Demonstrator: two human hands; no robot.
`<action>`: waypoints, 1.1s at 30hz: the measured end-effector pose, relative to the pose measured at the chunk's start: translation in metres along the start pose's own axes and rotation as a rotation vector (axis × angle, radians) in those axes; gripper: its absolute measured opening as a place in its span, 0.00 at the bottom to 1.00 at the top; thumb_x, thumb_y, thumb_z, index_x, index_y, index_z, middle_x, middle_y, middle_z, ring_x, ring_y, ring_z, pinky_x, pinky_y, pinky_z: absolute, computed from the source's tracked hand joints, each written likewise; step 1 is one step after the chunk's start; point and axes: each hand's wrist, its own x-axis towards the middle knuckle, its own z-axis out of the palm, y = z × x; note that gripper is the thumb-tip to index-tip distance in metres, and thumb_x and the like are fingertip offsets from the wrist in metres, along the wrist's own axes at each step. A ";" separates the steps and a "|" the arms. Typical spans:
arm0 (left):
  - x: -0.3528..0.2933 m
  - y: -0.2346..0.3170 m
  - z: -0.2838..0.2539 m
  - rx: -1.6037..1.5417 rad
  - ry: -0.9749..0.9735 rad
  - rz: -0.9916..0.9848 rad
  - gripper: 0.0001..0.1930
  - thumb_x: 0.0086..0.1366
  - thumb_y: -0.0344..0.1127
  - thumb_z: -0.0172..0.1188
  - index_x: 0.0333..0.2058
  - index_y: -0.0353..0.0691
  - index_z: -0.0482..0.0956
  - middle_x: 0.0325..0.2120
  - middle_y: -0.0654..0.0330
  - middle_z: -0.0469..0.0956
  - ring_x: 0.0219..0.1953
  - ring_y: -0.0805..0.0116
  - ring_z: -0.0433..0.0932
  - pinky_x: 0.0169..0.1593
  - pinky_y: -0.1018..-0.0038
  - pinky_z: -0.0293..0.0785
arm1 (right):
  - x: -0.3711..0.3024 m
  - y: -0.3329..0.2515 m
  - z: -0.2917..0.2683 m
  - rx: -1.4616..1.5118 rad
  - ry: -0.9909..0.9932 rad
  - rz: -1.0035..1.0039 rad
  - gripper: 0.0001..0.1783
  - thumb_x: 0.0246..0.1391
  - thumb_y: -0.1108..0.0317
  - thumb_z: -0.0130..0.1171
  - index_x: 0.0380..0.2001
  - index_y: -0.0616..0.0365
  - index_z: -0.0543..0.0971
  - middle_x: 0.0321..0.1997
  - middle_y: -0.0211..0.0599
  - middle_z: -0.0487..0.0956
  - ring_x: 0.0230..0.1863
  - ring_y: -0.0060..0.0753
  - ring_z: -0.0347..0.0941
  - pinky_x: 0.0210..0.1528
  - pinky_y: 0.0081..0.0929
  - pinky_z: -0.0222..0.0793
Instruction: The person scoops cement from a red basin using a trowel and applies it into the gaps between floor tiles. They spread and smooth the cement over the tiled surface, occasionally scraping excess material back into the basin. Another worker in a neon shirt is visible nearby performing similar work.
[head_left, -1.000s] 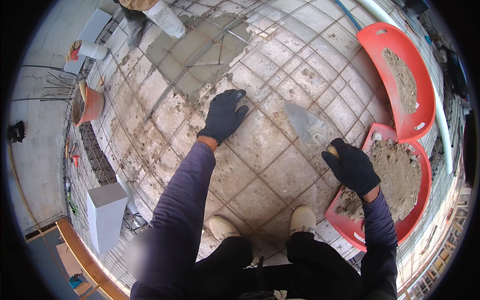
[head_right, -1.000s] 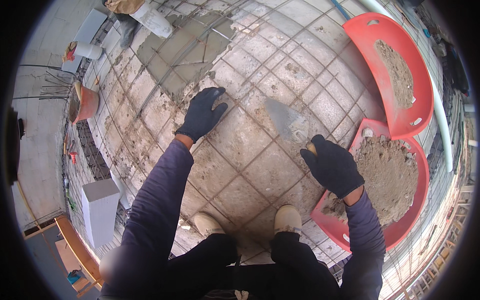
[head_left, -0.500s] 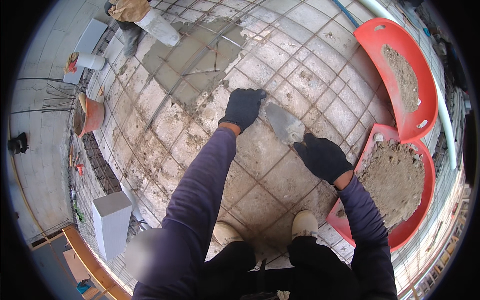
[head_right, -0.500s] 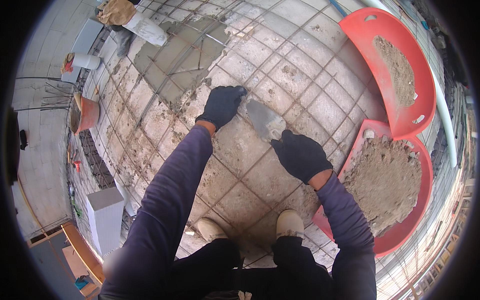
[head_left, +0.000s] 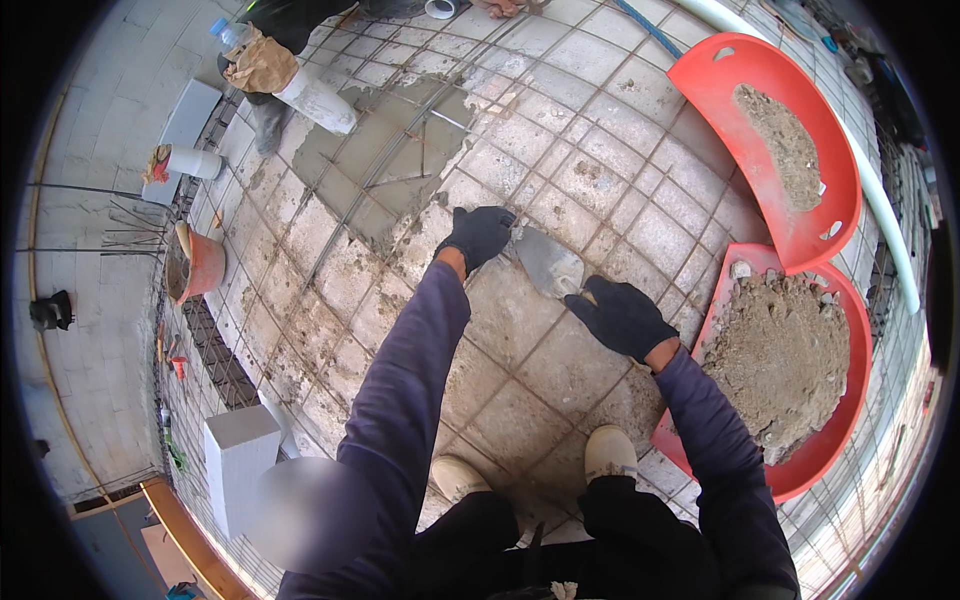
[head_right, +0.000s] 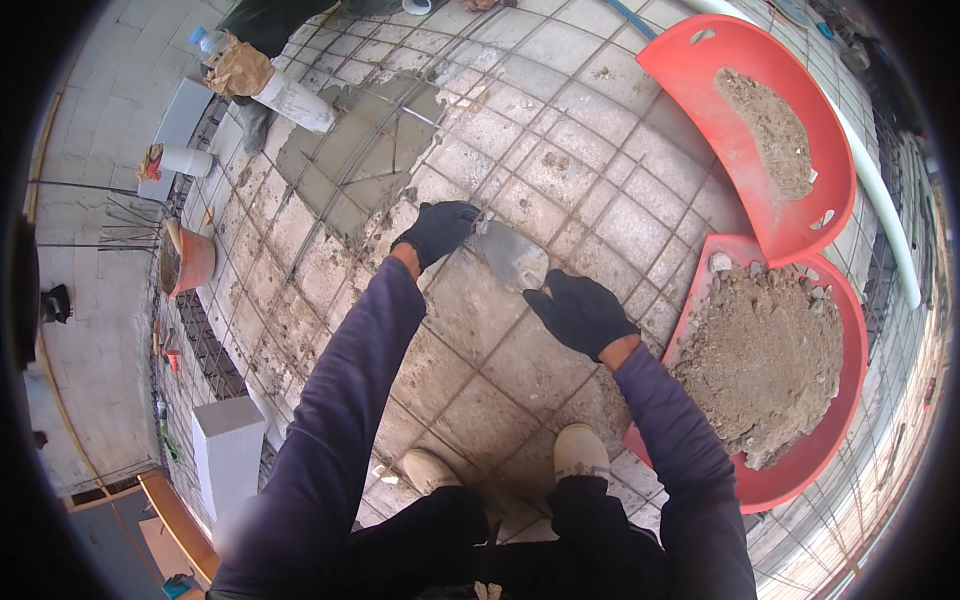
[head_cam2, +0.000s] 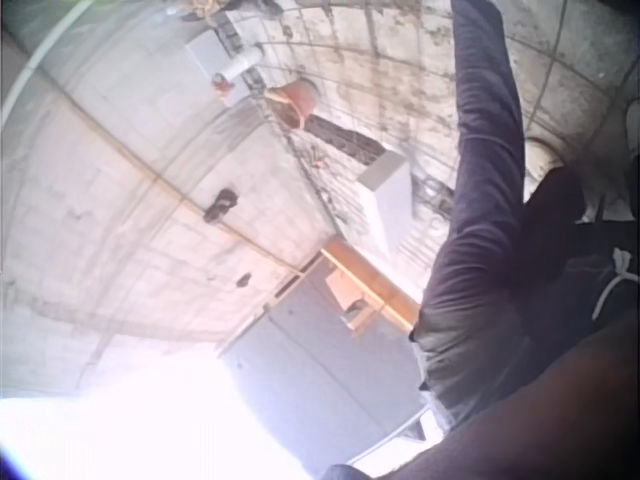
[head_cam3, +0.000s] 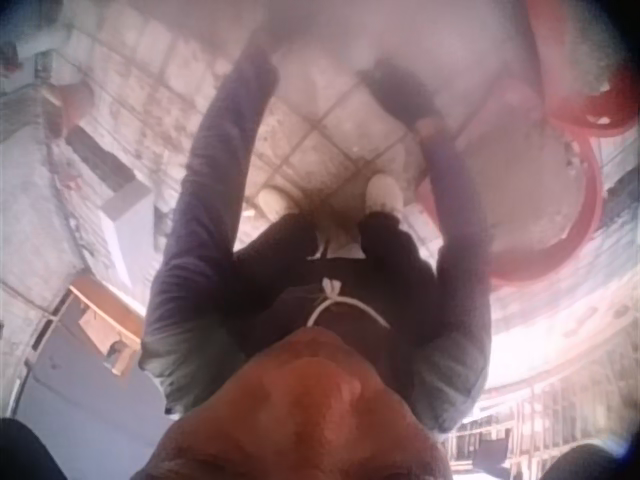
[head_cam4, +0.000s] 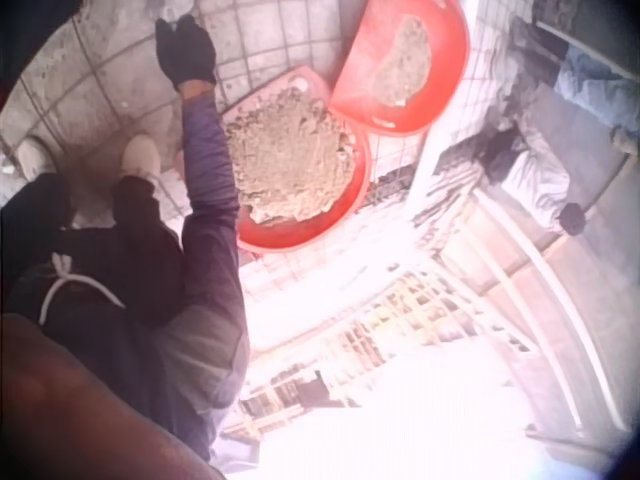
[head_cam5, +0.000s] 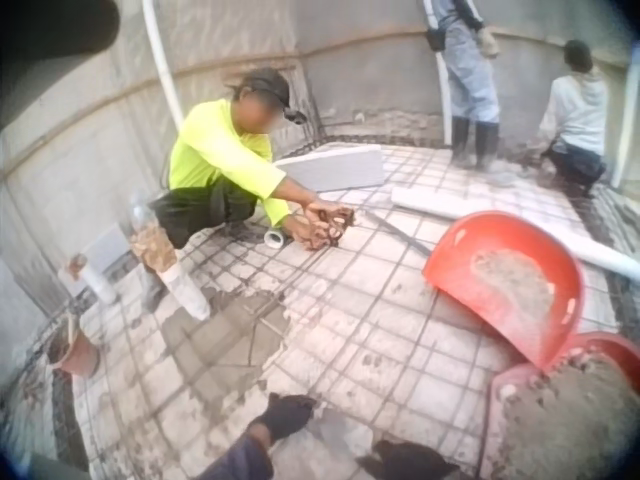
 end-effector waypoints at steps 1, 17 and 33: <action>0.002 -0.002 0.001 -0.058 0.005 -0.017 0.20 0.70 0.41 0.51 0.55 0.46 0.84 0.56 0.56 0.84 0.59 0.56 0.81 0.70 0.44 0.61 | -0.001 0.001 -0.001 0.005 -0.005 0.006 0.24 0.68 0.45 0.58 0.38 0.59 0.79 0.30 0.55 0.83 0.35 0.61 0.83 0.39 0.54 0.77; -0.106 0.027 0.018 -0.109 0.439 -0.091 0.17 0.64 0.45 0.67 0.48 0.45 0.82 0.42 0.53 0.82 0.49 0.49 0.80 0.52 0.55 0.76 | -0.076 0.038 -0.146 1.064 0.369 0.448 0.16 0.72 0.53 0.56 0.41 0.56 0.80 0.26 0.26 0.76 0.21 0.19 0.72 0.22 0.21 0.70; -0.094 0.092 0.072 0.198 0.818 -0.434 0.13 0.69 0.48 0.61 0.42 0.49 0.87 0.38 0.57 0.77 0.48 0.54 0.72 0.65 0.48 0.56 | -0.043 -0.004 -0.039 -0.282 0.056 -0.066 0.18 0.62 0.50 0.64 0.37 0.54 0.78 0.28 0.47 0.82 0.31 0.53 0.82 0.34 0.49 0.77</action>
